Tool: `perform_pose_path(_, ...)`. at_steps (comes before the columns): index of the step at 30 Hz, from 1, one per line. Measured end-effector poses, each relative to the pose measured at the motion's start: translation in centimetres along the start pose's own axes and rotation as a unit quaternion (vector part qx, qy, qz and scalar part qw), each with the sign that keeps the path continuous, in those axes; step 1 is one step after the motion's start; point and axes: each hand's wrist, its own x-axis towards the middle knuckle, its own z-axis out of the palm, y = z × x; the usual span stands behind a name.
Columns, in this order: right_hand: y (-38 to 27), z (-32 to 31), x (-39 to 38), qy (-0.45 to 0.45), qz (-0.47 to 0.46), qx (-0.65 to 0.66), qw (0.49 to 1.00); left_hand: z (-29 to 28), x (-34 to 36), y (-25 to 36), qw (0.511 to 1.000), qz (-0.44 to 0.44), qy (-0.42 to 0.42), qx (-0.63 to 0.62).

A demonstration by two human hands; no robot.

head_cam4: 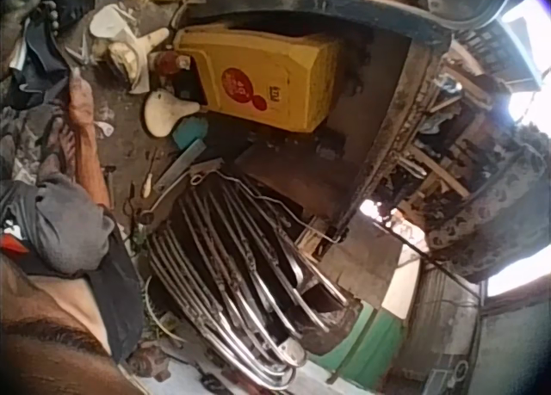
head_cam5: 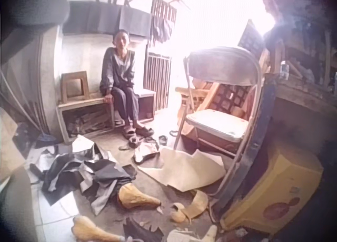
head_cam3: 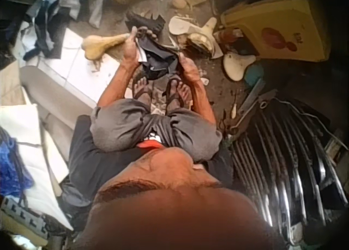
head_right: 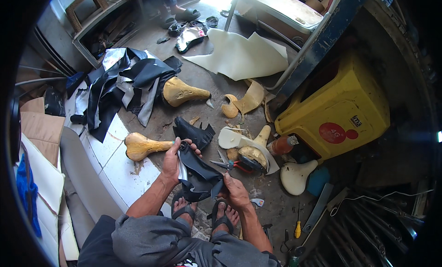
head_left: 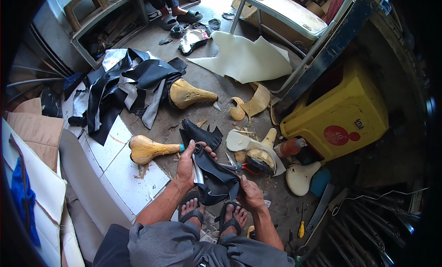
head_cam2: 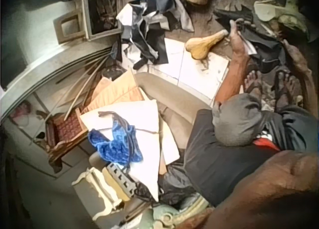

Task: The person fits a new black cover over a bicycle seat, using shears to trim the excess material around the edges and pressing the fabric into place by hand.

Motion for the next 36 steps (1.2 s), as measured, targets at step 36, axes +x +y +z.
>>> perform_pose_path(36,-2.7,3.4,-0.2,0.182,-0.221,-0.376,0.881,1.0,-1.8,-0.5,0.617,0.048,-0.067,0.783)
